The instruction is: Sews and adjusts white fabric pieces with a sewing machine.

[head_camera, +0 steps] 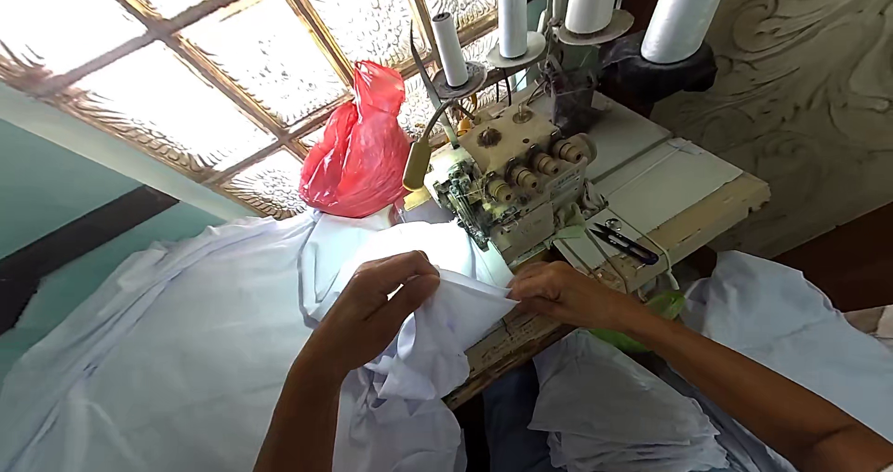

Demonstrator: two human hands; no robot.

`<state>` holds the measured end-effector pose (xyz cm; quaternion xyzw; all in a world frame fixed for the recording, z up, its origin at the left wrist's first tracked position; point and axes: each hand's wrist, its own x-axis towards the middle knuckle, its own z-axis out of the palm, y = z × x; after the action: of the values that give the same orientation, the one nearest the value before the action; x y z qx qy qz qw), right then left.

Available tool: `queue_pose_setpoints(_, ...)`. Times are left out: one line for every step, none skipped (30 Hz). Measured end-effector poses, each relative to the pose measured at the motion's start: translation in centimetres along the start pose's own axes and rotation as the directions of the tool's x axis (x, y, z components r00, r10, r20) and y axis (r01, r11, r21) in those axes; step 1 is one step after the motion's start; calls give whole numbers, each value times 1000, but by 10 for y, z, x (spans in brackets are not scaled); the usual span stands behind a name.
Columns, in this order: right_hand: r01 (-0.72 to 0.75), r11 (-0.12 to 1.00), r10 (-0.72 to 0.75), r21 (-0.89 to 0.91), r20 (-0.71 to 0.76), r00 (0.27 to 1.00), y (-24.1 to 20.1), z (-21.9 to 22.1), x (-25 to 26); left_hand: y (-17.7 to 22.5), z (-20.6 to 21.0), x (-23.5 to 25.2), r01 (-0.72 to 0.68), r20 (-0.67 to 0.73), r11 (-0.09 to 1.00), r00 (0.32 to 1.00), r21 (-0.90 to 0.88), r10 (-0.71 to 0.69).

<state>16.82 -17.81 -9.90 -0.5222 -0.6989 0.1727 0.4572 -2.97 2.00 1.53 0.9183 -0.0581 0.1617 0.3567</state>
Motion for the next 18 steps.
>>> queue_pose_setpoints(-3,1000,3,1,-3,1000,-1,-1,2,0,1,0,0,8,1000,1000,21,0)
queue_pose_setpoints(-7,1000,7,3,-5,1000,-1,-1,3,2,4,0,2,14,998,1000,57,-3)
queue_pose_setpoints(-8,1000,8,2,-6,1000,-1,-2,5,4,7,0,7,21,994,1000,109,-9)
queue_pose_setpoints(-10,1000,10,1,-5,1000,-1,-2,6,6,13,-1,4,26,986,1000,166,-9)
queue_pose_setpoints(-8,1000,8,-2,0,1000,-2,-3,7,9,19,-2,-9,38,975,999,222,1)
queue_pose_setpoints(0,1000,0,-6,3,1000,-1,-2,7,11,26,-2,-34,56,961,998,276,19)
queue_pose_setpoints(16,1000,-16,-13,1,1000,0,-2,8,13,34,-1,-69,72,943,996,327,48)
queue_pose_setpoints(31,999,-31,-13,2,1000,0,-1,8,14,43,0,-102,86,921,993,376,75)
queue_pose_setpoints(43,999,-43,-11,4,999,1,-1,8,15,51,0,-126,94,897,991,424,95)
queue_pose_setpoints(55,998,-55,-14,4,998,2,0,8,14,58,1,-140,99,872,989,469,106)
queue_pose_setpoints(61,998,-61,-19,6,998,2,0,9,13,64,1,-145,102,848,989,510,108)
queue_pose_setpoints(60,998,-60,-25,13,998,2,0,9,11,69,2,-146,102,828,989,541,107)
queue_pose_setpoints(59,998,-59,-33,19,998,2,0,9,9,73,3,-147,102,814,989,563,108)
queue_pose_setpoints(59,998,-58,-38,25,998,1,0,9,6,76,3,-147,103,802,989,579,106)
queue_pose_setpoints(61,997,-59,-44,30,998,1,0,10,4,78,4,-146,104,793,989,592,105)
queue_pose_setpoints(66,997,-64,-50,32,997,1,0,11,2,79,5,-144,105,788,989,598,100)
queue_pose_setpoints(72,996,-70,-55,35,997,2,0,13,0,81,6,-141,105,787,990,601,96)
queue_pose_setpoints(81,995,-79,-64,35,996,3,0,14,-1,83,7,-137,104,788,990,601,93)
